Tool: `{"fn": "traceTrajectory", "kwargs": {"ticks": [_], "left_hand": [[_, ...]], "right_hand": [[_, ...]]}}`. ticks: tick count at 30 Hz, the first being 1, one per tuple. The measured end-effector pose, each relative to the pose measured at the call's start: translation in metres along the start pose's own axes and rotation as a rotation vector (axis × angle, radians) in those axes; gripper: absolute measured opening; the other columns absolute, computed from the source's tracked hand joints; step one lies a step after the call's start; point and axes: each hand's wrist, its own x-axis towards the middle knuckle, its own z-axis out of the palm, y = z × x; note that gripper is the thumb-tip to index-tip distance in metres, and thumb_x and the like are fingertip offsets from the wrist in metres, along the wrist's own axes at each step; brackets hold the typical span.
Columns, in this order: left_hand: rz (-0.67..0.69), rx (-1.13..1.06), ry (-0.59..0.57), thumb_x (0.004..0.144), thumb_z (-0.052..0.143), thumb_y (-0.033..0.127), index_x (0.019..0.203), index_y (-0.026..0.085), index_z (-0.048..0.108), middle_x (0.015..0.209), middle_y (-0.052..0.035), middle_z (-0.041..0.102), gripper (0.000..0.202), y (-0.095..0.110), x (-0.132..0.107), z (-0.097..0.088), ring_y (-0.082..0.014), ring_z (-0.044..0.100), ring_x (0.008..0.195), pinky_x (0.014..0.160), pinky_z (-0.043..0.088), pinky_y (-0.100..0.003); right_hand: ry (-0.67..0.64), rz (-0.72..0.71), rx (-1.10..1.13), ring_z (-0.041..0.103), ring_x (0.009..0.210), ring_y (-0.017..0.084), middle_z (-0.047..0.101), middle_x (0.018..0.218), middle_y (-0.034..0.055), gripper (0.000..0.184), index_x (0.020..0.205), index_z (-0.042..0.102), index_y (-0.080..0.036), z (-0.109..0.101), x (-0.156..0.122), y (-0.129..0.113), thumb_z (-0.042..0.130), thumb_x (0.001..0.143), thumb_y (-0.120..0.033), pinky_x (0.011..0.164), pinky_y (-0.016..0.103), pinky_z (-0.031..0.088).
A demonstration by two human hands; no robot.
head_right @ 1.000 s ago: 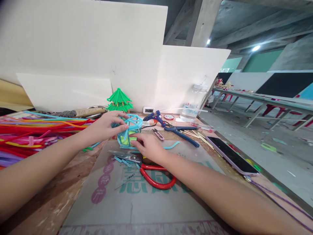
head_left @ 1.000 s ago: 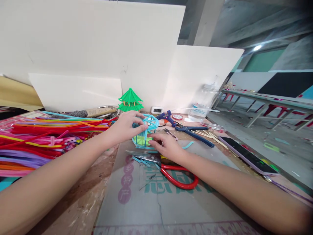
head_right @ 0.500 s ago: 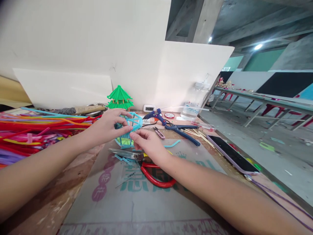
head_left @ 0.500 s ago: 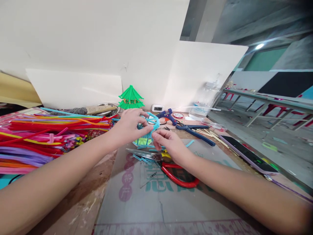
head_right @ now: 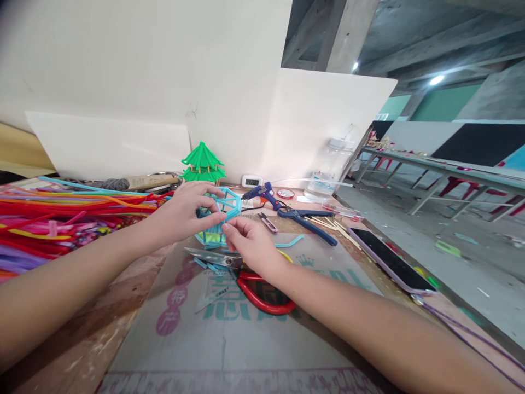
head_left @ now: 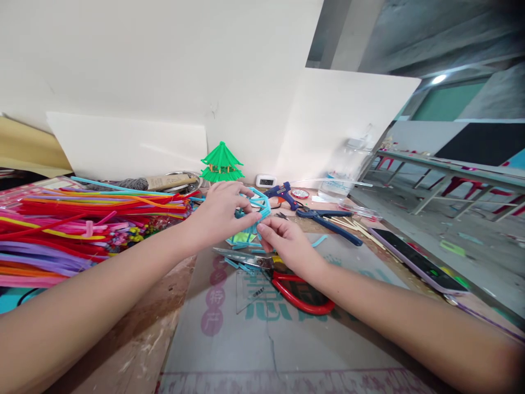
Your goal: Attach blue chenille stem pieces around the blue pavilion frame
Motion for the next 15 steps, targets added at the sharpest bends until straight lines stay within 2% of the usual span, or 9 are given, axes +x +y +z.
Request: {"fn": "traceTrajectory", "kwargs": {"ticks": [3, 7, 10, 15], "left_hand": [[0.011, -0.004, 0.002, 0.088, 0.058, 0.042, 0.075, 0.022, 0.073, 0.119, -0.0058, 0.065, 0.028, 0.0, 0.0, -0.001, -0.0274, 0.052, 0.122, 0.106, 0.034, -0.047], [-0.014, -0.008, -0.016, 0.089, 0.056, 0.042, 0.074, 0.022, 0.073, 0.119, -0.0058, 0.066, 0.03, -0.003, 0.001, -0.001, -0.0275, 0.051, 0.124, 0.107, 0.033, -0.048], [-0.032, -0.002, -0.015, 0.088, 0.057, 0.043, 0.074, 0.023, 0.073, 0.119, -0.0057, 0.066, 0.029, -0.005, 0.002, -0.001, -0.0274, 0.051, 0.124, 0.108, 0.032, -0.049], [-0.041, -0.007, -0.022, 0.087, 0.058, 0.04, 0.072, 0.022, 0.073, 0.12, -0.0058, 0.066, 0.028, -0.001, 0.002, -0.003, -0.0286, 0.05, 0.126, 0.108, 0.032, -0.049]], "right_hand": [[0.016, -0.024, -0.058, 0.042, 0.053, 0.01, 0.051, 0.055, -0.0036, 0.038, 0.064, 0.049, -0.019, 0.0, 0.0, -0.001, 0.049, 0.092, -0.045, 0.056, 0.026, 0.034], [0.037, -0.008, 0.051, 0.046, 0.053, 0.012, 0.051, 0.054, -0.0034, 0.04, 0.069, 0.052, -0.019, -0.002, 0.003, 0.005, 0.046, 0.092, -0.051, 0.056, 0.026, 0.037], [0.045, -0.012, 0.079, 0.045, 0.052, 0.011, 0.05, 0.054, -0.0045, 0.04, 0.073, 0.054, -0.019, -0.004, 0.004, 0.009, 0.052, 0.088, -0.055, 0.054, 0.026, 0.035], [0.008, 0.013, 0.054, 0.042, 0.053, 0.01, 0.048, 0.06, -0.0053, 0.037, 0.073, 0.053, -0.018, -0.001, 0.003, 0.007, 0.065, 0.078, -0.053, 0.051, 0.025, 0.032]]}}
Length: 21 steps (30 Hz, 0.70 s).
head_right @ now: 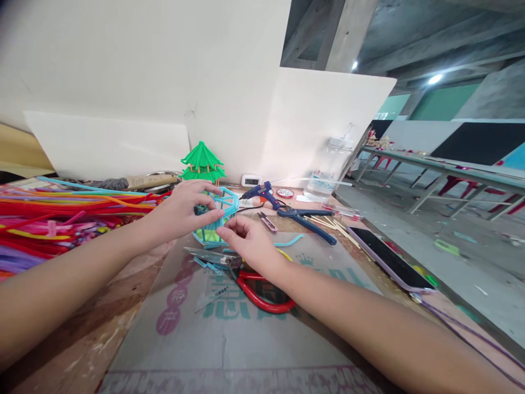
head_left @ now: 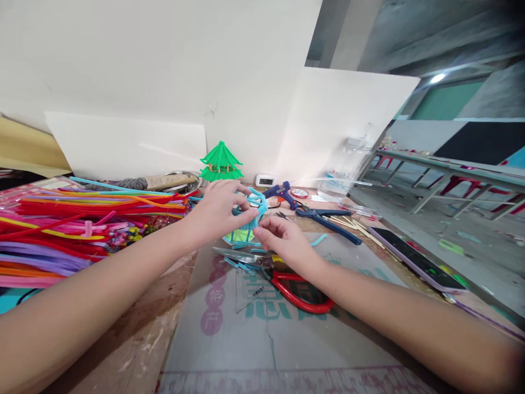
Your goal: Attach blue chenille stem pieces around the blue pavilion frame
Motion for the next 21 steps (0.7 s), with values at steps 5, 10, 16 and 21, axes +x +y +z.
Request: {"fn": "traceTrajectory", "kwargs": {"ticks": [5, 10, 16, 21], "left_hand": [[0.005, 0.004, -0.004, 0.087, 0.058, 0.039, 0.071, 0.022, 0.072, 0.119, -0.0056, 0.067, 0.027, 0.001, 0.0, -0.001, -0.0271, 0.05, 0.125, 0.107, 0.032, -0.048], [0.003, -0.001, -0.003, 0.088, 0.057, 0.042, 0.074, 0.023, 0.072, 0.118, -0.0048, 0.067, 0.028, -0.002, 0.001, -0.001, -0.0254, 0.053, 0.12, 0.107, 0.033, -0.047], [0.016, -0.007, -0.009, 0.089, 0.055, 0.044, 0.074, 0.022, 0.072, 0.117, -0.0056, 0.066, 0.032, -0.007, 0.002, -0.001, -0.0246, 0.055, 0.117, 0.105, 0.036, -0.046], [-0.007, -0.007, -0.022, 0.089, 0.052, 0.047, 0.076, 0.022, 0.073, 0.12, -0.0065, 0.066, 0.035, -0.011, 0.003, 0.0, -0.0254, 0.054, 0.119, 0.105, 0.037, -0.045]], "right_hand": [[-0.005, -0.002, -0.079, 0.04, 0.052, 0.01, 0.046, 0.056, -0.0056, 0.029, 0.074, 0.053, -0.019, 0.003, -0.003, -0.005, 0.056, 0.086, -0.045, 0.052, 0.025, 0.032], [0.005, -0.097, -0.154, 0.046, 0.057, 0.011, 0.051, 0.058, -0.0034, 0.034, 0.067, 0.05, -0.019, 0.001, -0.005, -0.006, 0.045, 0.094, -0.039, 0.059, 0.025, 0.037], [-0.023, -0.109, -0.184, 0.048, 0.058, 0.011, 0.053, 0.06, -0.0026, 0.035, 0.069, 0.052, -0.018, -0.01, 0.005, -0.005, 0.046, 0.094, -0.043, 0.059, 0.025, 0.038], [-0.07, -0.076, -0.3, 0.049, 0.057, 0.012, 0.055, 0.061, -0.0021, 0.027, 0.082, 0.062, -0.016, -0.036, 0.021, -0.019, 0.056, 0.086, -0.042, 0.055, 0.025, 0.038]]}}
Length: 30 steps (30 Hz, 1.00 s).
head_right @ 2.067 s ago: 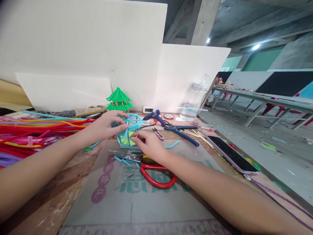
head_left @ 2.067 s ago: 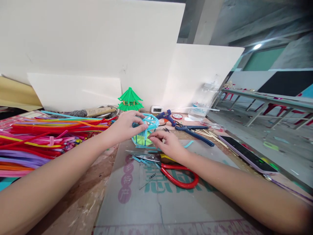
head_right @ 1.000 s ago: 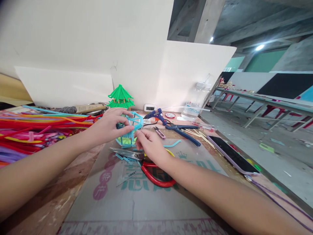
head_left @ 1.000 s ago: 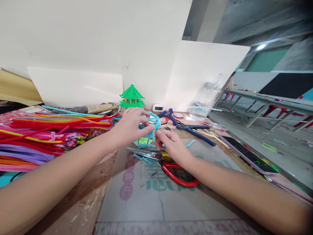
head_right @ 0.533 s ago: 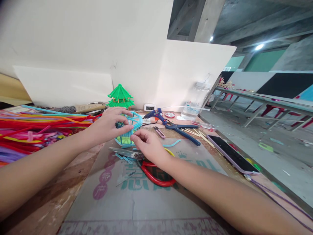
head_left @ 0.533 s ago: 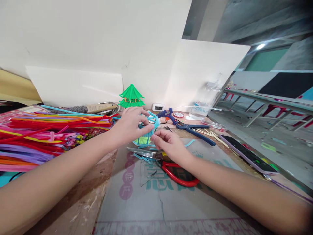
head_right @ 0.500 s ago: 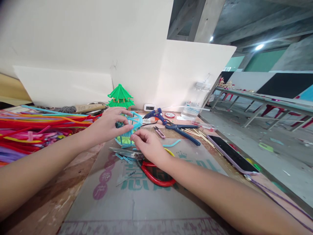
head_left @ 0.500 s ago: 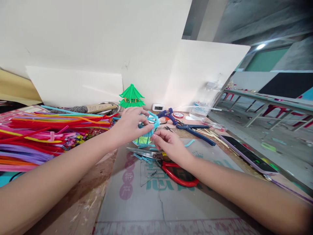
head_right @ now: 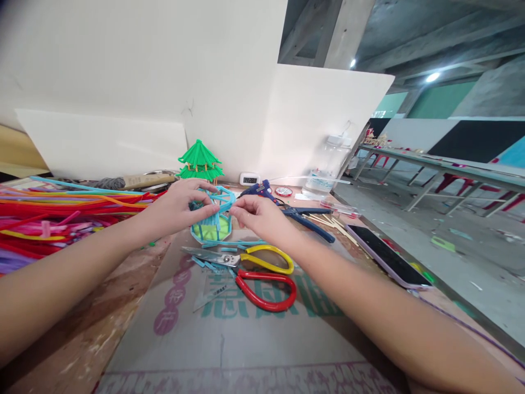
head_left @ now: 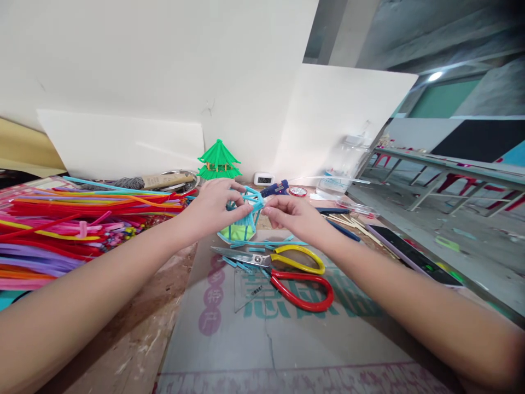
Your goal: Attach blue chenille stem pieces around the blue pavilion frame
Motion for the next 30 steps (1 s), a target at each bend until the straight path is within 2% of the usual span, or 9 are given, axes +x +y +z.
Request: {"fn": "traceTrajectory", "kwargs": {"ticks": [3, 5, 9, 12, 16, 20, 23, 27, 30], "left_hand": [[-0.021, -0.011, -0.013, 0.089, 0.053, 0.048, 0.075, 0.022, 0.072, 0.122, -0.0061, 0.065, 0.035, -0.001, 0.0, 0.0, -0.0256, 0.054, 0.12, 0.105, 0.038, -0.045], [-0.027, -0.015, -0.014, 0.088, 0.053, 0.048, 0.076, 0.022, 0.072, 0.123, -0.0062, 0.064, 0.035, -0.001, 0.0, 0.0, -0.0255, 0.054, 0.12, 0.105, 0.038, -0.044], [-0.029, -0.024, -0.017, 0.088, 0.052, 0.049, 0.073, 0.022, 0.071, 0.122, -0.0062, 0.065, 0.037, -0.001, 0.0, 0.0, -0.0258, 0.053, 0.121, 0.105, 0.038, -0.045], [-0.034, -0.031, -0.024, 0.088, 0.051, 0.05, 0.072, 0.022, 0.071, 0.122, -0.006, 0.065, 0.038, -0.001, 0.0, 0.0, -0.0266, 0.053, 0.121, 0.105, 0.038, -0.045], [-0.046, -0.029, -0.034, 0.087, 0.051, 0.05, 0.073, 0.022, 0.072, 0.122, -0.0058, 0.065, 0.038, 0.001, 0.0, -0.001, -0.0272, 0.053, 0.121, 0.105, 0.038, -0.046], [-0.079, -0.009, -0.02, 0.087, 0.052, 0.05, 0.071, 0.022, 0.072, 0.121, -0.0055, 0.066, 0.038, 0.003, 0.001, -0.002, -0.0266, 0.055, 0.119, 0.105, 0.039, -0.045], [-0.084, 0.002, -0.027, 0.087, 0.051, 0.05, 0.077, 0.023, 0.075, 0.121, -0.0055, 0.067, 0.038, 0.002, 0.001, -0.002, -0.0266, 0.056, 0.118, 0.103, 0.041, -0.044], [-0.058, -0.004, -0.072, 0.089, 0.046, 0.048, 0.088, 0.024, 0.078, 0.119, -0.0054, 0.069, 0.04, -0.001, 0.002, -0.007, -0.0269, 0.058, 0.116, 0.099, 0.045, -0.043], [-0.042, -0.017, -0.122, 0.087, 0.046, 0.049, 0.088, 0.024, 0.078, 0.12, -0.0047, 0.069, 0.04, -0.003, 0.004, -0.013, -0.0267, 0.058, 0.117, 0.1, 0.045, -0.04]], "right_hand": [[0.013, -0.078, -0.273, 0.052, 0.061, 0.013, 0.061, 0.068, 0.0, 0.02, 0.089, 0.065, -0.017, -0.02, 0.003, -0.001, 0.055, 0.086, -0.034, 0.058, 0.025, 0.038], [-0.045, -0.138, -0.53, 0.055, 0.065, 0.014, 0.065, 0.073, 0.0009, 0.016, 0.092, 0.066, -0.019, -0.034, 0.004, 0.002, 0.054, 0.087, -0.029, 0.061, 0.025, 0.037], [-0.243, 0.081, -0.792, 0.061, 0.064, 0.016, 0.069, 0.07, 0.0017, 0.023, 0.104, 0.063, -0.02, -0.05, 0.008, 0.026, 0.048, 0.092, -0.033, 0.06, 0.025, 0.039], [-0.208, 0.166, -1.02, 0.066, 0.082, 0.023, 0.072, 0.098, 0.011, 0.034, 0.115, 0.061, -0.017, -0.048, 0.012, 0.049, 0.056, 0.088, -0.037, 0.066, 0.029, 0.042], [-0.241, 0.127, -1.076, 0.066, 0.092, 0.025, 0.07, 0.107, 0.0147, 0.027, 0.108, 0.067, -0.015, -0.038, 0.013, 0.064, 0.054, 0.088, -0.025, 0.075, 0.03, 0.043], [-0.205, 0.101, -1.103, 0.066, 0.095, 0.024, 0.067, 0.112, 0.0175, 0.035, 0.117, 0.064, -0.012, -0.032, 0.009, 0.067, 0.046, 0.087, -0.011, 0.081, 0.03, 0.043], [-0.145, 0.139, -1.111, 0.065, 0.097, 0.025, 0.068, 0.11, 0.0192, 0.037, 0.122, 0.06, -0.009, -0.032, 0.009, 0.071, 0.046, 0.087, -0.009, 0.081, 0.031, 0.043], [-0.057, 0.231, -1.094, 0.067, 0.086, 0.024, 0.072, 0.099, 0.0175, 0.029, 0.114, 0.063, -0.01, -0.052, 0.016, 0.064, 0.047, 0.092, -0.021, 0.071, 0.029, 0.044], [0.006, 0.183, -1.061, 0.065, 0.092, 0.022, 0.071, 0.106, 0.0142, 0.033, 0.112, 0.063, -0.014, -0.075, 0.017, 0.042, 0.035, 0.098, -0.022, 0.074, 0.028, 0.044]]}}
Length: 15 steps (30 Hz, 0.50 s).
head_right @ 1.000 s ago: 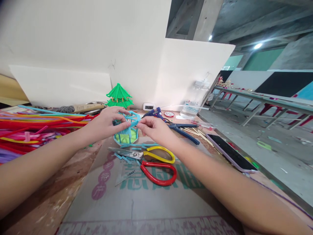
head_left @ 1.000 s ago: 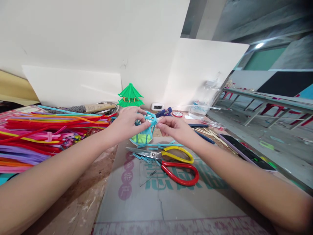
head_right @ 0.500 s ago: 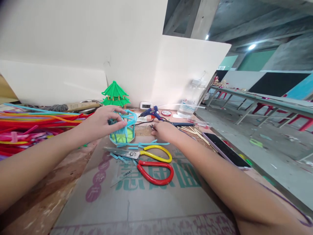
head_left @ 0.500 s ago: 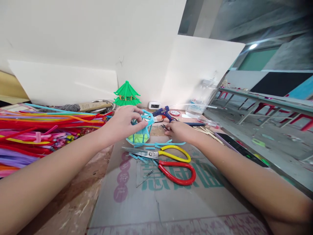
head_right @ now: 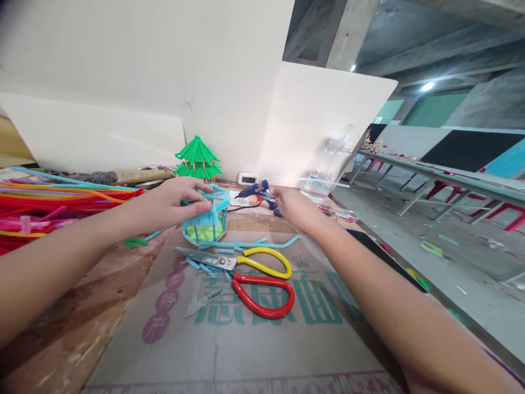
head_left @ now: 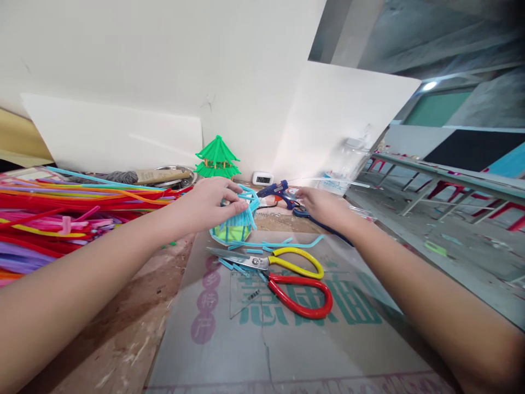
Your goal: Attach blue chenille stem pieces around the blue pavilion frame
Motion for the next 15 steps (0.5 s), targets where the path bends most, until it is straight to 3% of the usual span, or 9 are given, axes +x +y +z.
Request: {"fn": "traceTrajectory", "kwargs": {"ticks": [3, 6, 11, 15], "left_hand": [[0.01, -0.01, -0.061, 0.087, 0.047, 0.047, 0.087, 0.024, 0.078, 0.121, -0.0031, 0.069, 0.039, 0.001, -0.001, -0.006, -0.0251, 0.058, 0.119, 0.1, 0.046, -0.035], [-0.015, -0.022, -0.083, 0.086, 0.049, 0.047, 0.088, 0.024, 0.078, 0.124, -0.002, 0.067, 0.037, 0.002, -0.003, -0.011, -0.0254, 0.057, 0.12, 0.098, 0.046, -0.033], [-0.035, -0.045, -0.044, 0.083, 0.054, 0.049, 0.078, 0.023, 0.075, 0.124, -0.002, 0.066, 0.034, 0.003, -0.005, -0.012, -0.0245, 0.059, 0.116, 0.096, 0.047, -0.032], [-0.032, -0.033, 0.033, 0.083, 0.054, 0.045, 0.067, 0.021, 0.07, 0.12, -0.0048, 0.066, 0.033, 0.005, -0.003, -0.004, -0.0245, 0.059, 0.116, 0.098, 0.045, -0.036]], "right_hand": [[0.135, -0.145, 0.116, 0.063, 0.092, 0.023, 0.069, 0.104, 0.0127, 0.039, 0.112, 0.065, -0.015, -0.034, -0.011, -0.006, 0.034, 0.1, -0.035, 0.078, 0.032, 0.046], [0.216, -0.37, 0.103, 0.061, 0.095, 0.022, 0.065, 0.106, 0.0122, 0.04, 0.131, 0.056, -0.017, -0.054, -0.032, -0.032, 0.037, 0.1, -0.033, 0.081, 0.033, 0.047], [0.362, -0.552, -0.094, 0.059, 0.09, 0.023, 0.063, 0.102, 0.0118, 0.039, 0.134, 0.053, -0.017, -0.059, -0.063, -0.077, 0.038, 0.101, -0.031, 0.074, 0.034, 0.046], [0.399, -0.601, -0.331, 0.057, 0.086, 0.024, 0.063, 0.094, 0.0109, 0.034, 0.128, 0.056, -0.015, -0.056, -0.068, -0.084, 0.041, 0.099, -0.021, 0.072, 0.035, 0.042]]}}
